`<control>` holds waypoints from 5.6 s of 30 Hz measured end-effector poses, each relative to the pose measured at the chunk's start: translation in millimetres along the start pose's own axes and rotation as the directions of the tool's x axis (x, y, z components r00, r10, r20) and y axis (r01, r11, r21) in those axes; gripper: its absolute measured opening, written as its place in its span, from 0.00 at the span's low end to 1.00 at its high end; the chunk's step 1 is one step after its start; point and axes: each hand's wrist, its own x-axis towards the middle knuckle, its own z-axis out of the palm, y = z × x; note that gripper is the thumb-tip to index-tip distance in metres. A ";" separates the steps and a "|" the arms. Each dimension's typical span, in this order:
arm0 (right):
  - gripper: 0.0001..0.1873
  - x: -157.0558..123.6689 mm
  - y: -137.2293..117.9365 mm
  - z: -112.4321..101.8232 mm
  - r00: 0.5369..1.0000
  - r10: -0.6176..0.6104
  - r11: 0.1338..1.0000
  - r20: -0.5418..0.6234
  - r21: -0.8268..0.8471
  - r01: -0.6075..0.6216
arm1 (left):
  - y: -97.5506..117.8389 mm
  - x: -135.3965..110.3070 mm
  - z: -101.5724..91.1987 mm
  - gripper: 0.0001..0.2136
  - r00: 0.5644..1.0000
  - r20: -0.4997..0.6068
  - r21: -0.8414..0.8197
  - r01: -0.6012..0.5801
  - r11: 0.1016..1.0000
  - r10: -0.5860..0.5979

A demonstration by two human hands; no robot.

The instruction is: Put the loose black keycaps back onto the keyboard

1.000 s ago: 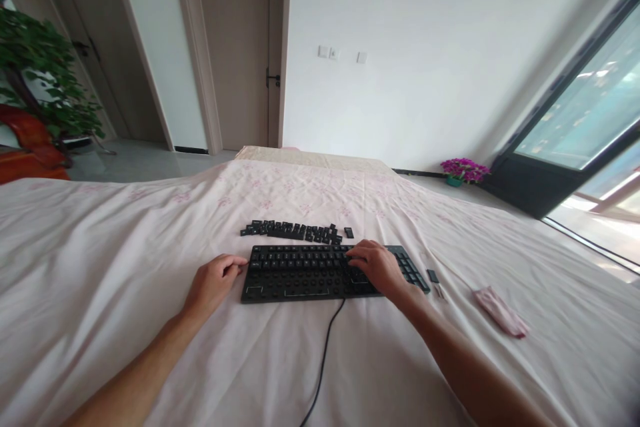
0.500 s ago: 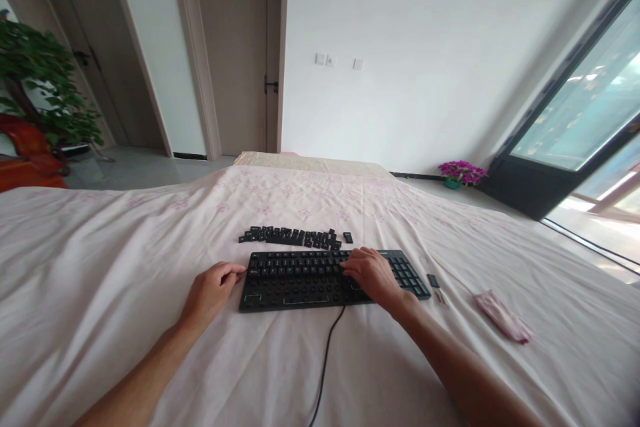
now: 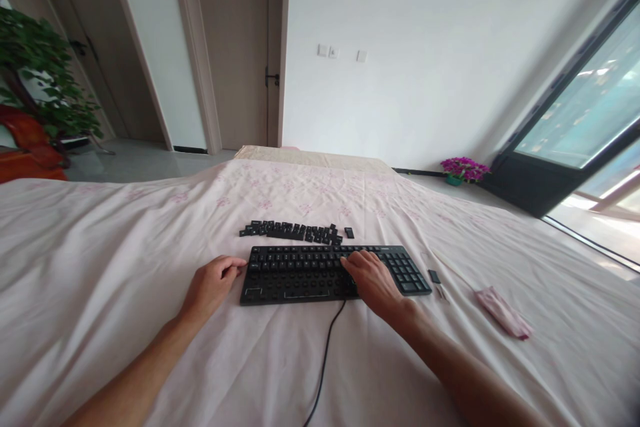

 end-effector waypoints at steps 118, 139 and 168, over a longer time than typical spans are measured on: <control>0.29 -14.0 29.1 -9.7 0.993 0.039 0.998 0.111 0.049 -0.045 | -1.1 -2.0 1.7 0.14 1.000 -0.019 0.037 -0.010 0.999 0.010; 0.28 -77.9 105.2 52.8 0.658 0.745 0.654 -0.113 0.318 -0.686 | 34.2 -21.9 21.5 0.18 0.996 -0.090 0.075 -0.021 0.997 0.027; 0.28 -76.8 99.8 47.9 0.690 0.721 0.686 -0.068 0.215 -0.695 | 60.3 -34.2 33.6 0.26 0.704 0.277 0.300 -0.710 0.637 0.654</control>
